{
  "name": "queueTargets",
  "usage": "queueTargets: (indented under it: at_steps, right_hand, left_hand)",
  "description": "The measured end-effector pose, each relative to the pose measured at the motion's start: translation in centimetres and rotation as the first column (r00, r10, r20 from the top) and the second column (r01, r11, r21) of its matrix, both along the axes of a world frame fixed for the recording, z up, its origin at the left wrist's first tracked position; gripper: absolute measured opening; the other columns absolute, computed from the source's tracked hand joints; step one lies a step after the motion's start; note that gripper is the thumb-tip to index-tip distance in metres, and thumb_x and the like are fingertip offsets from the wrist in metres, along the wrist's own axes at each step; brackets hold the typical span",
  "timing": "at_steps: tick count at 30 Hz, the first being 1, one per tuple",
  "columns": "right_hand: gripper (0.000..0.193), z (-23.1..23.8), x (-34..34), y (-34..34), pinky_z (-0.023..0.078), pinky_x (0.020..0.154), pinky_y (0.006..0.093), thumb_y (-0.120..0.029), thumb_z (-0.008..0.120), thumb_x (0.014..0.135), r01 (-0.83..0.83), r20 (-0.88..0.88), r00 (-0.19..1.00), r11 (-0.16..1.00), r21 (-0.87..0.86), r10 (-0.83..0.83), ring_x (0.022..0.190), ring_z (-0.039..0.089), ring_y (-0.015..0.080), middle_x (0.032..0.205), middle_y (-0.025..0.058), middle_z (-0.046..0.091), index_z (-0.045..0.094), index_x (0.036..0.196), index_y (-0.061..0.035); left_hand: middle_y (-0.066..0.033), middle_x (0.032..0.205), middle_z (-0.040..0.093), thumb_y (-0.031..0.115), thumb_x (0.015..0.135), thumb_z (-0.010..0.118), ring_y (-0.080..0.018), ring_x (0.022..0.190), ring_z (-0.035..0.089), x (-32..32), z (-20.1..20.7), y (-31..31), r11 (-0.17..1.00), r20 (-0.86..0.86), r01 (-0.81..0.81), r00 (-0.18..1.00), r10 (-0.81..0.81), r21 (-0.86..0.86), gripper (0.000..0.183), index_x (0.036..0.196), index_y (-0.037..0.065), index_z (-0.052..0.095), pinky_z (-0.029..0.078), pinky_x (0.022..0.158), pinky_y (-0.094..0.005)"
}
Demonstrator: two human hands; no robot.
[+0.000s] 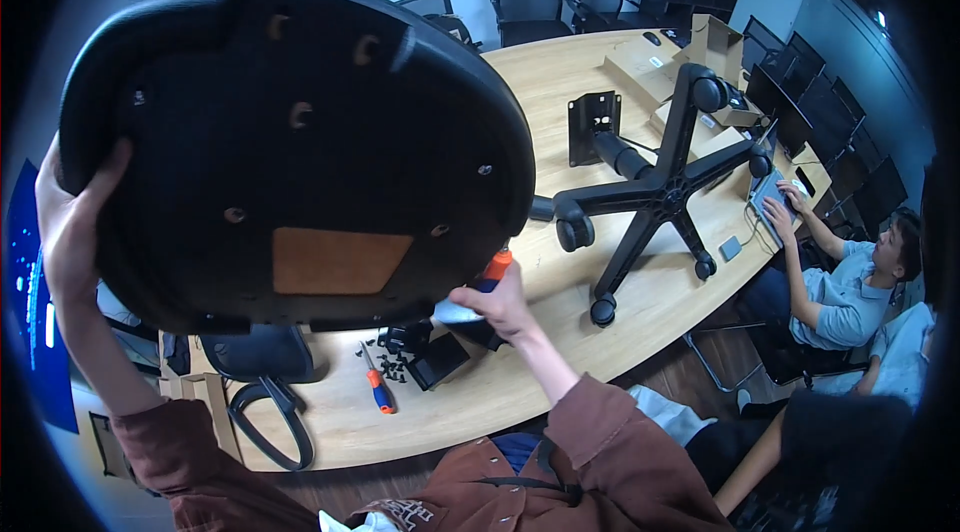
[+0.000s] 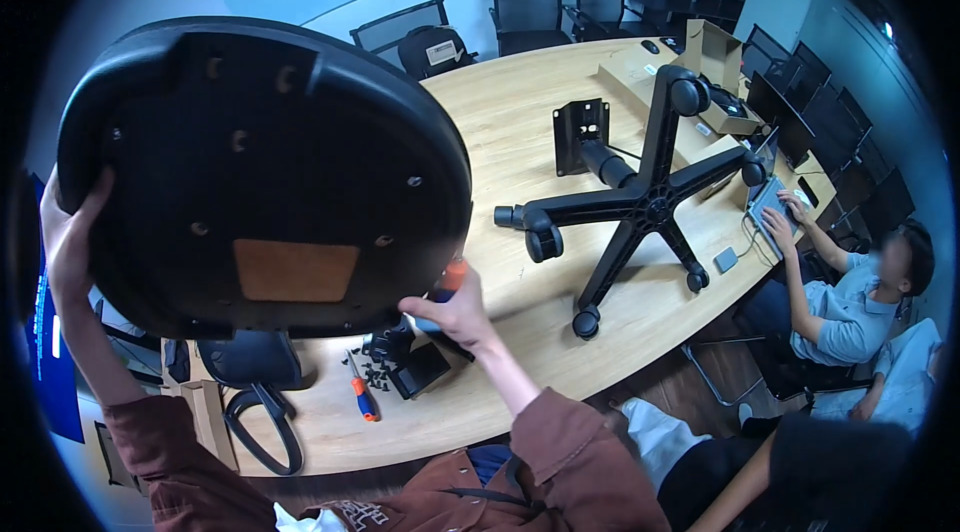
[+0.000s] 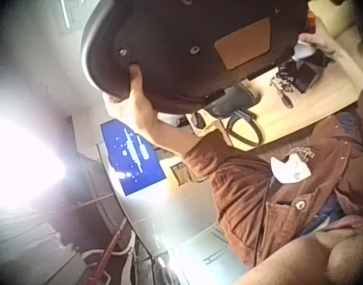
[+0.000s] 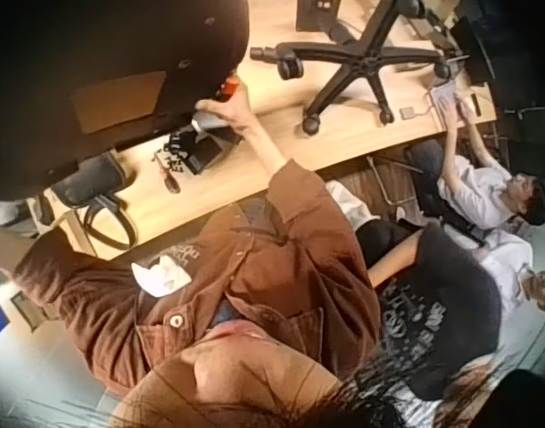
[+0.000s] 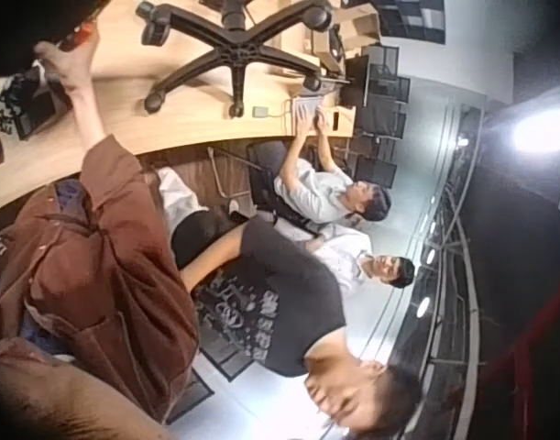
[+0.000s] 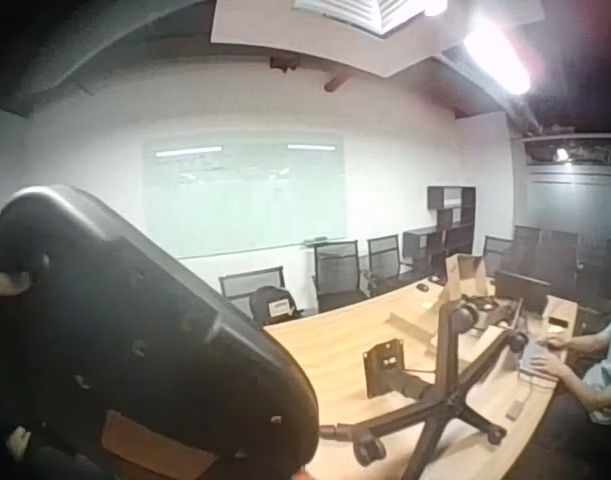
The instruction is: Assembling the components of an office chair, specifically focusing on attaching armrests and the base mechanism.
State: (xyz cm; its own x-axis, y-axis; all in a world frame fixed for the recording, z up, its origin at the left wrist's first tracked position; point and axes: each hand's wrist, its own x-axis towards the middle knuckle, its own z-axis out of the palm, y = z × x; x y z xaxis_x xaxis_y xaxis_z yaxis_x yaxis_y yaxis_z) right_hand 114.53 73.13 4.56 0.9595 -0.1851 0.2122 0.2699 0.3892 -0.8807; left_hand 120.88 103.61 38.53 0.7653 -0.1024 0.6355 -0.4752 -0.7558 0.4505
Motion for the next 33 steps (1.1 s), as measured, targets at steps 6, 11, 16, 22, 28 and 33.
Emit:
queueTargets:
  at_steps: [6, 11, 16, 22, 28, 33]
  right_hand:
    - [0.051, -0.4, -1.1, 0.2, 0.054, 0.083, 0.029, -0.013, 0.093, 0.067, -0.037, 0.108, 0.993, 0.998, -0.042, 0.041, 0.091, 0.065, 0.0125, 0.098, 0.004, 0.07, 0.065, 0.108, -0.0021]
    - [0.036, -0.9, -2.9, 0.2, 0.055, 0.079, 0.0278, -0.009, 0.088, 0.073, 0.011, 0.019, 1.0, 0.997, -0.07, -0.01, 0.085, 0.067, 0.0129, 0.096, 0.0051, 0.071, 0.069, 0.102, -0.0012]
    - [0.029, -0.3, -2.7, -4.7, 0.055, 0.08, 0.0293, -0.004, 0.08, 0.075, 0.106, -0.058, 0.993, 0.993, 0.059, -0.103, 0.084, 0.067, 0.0143, 0.097, 0.0069, 0.072, 0.069, 0.101, 0.0019]
    - [0.044, 5.8, 0.3, -11.5, 0.055, 0.088, 0.0362, 0.0, 0.067, 0.081, 0.103, -0.057, 0.994, 0.99, 0.099, -0.098, 0.098, 0.068, 0.0228, 0.11, 0.0122, 0.068, 0.058, 0.124, 0.0015]
    - [0.035, 11.0, 2.9, -17.2, 0.058, 0.077, 0.0323, 0.001, 0.069, 0.081, 0.163, 0.015, 0.983, 0.913, 0.373, -0.182, 0.082, 0.07, 0.0206, 0.101, 0.0118, 0.071, 0.063, 0.115, 0.0035]
    - [0.033, 8.0, 5.0, -19.7, 0.058, 0.076, 0.0323, 0.002, 0.067, 0.085, 0.03, -0.066, 0.998, 0.902, 0.43, -0.002, 0.085, 0.071, 0.0214, 0.103, 0.0127, 0.07, 0.062, 0.117, 0.004]
  left_hand:
    - [-0.0157, 0.101, 0.07, 0.025, 0.079, 0.08, -0.0224, 0.086, 0.07, 0.7, 0.3, -0.1, 0.993, -0.18, 0.087, 0.979, -0.101, -0.083, 0.053, 0.118, -0.005, 0.06, 0.058, 0.085, -0.0337]
    - [-0.016, 0.096, 0.071, 0.02, 0.075, 0.085, -0.0204, 0.082, 0.071, 3.3, -1.5, -2.8, 0.976, -0.337, 0.16, 0.92, -0.202, -0.149, 0.053, 0.113, -0.006, 0.061, 0.059, 0.078, -0.0327]
    - [-0.0224, 0.101, 0.07, 0.034, 0.074, 0.085, -0.0263, 0.084, 0.072, 7.2, -4.2, -5.5, 0.995, -0.4, 0.031, 0.914, -0.068, -0.099, 0.066, 0.118, -0.008, 0.061, 0.059, 0.079, -0.0339]
    - [-0.017, 0.113, 0.067, 0.047, 0.086, 0.073, -0.0242, 0.103, 0.066, 11.1, -1.3, -6.3, 0.967, -0.434, 0.095, 0.88, -0.194, -0.238, 0.065, 0.124, -0.005, 0.061, 0.051, 0.096, -0.0362]
    - [-0.011, 0.145, 0.051, 0.079, 0.09, 0.036, -0.0268, 0.133, 0.047, 3.9, -13.2, -2.2, 0.302, 0.039, 0.334, 0.726, -0.686, -0.893, 0.095, 0.148, 0.003, 0.041, 0.034, 0.115, -0.0421]
    - [-0.0113, 0.148, 0.046, 0.079, 0.089, 0.038, -0.0288, 0.133, 0.047, -3.5, -22.4, -10.3, 0.143, 0.213, 0.268, 0.925, -0.316, -0.953, 0.095, 0.147, 0.004, 0.042, 0.035, 0.115, -0.0449]
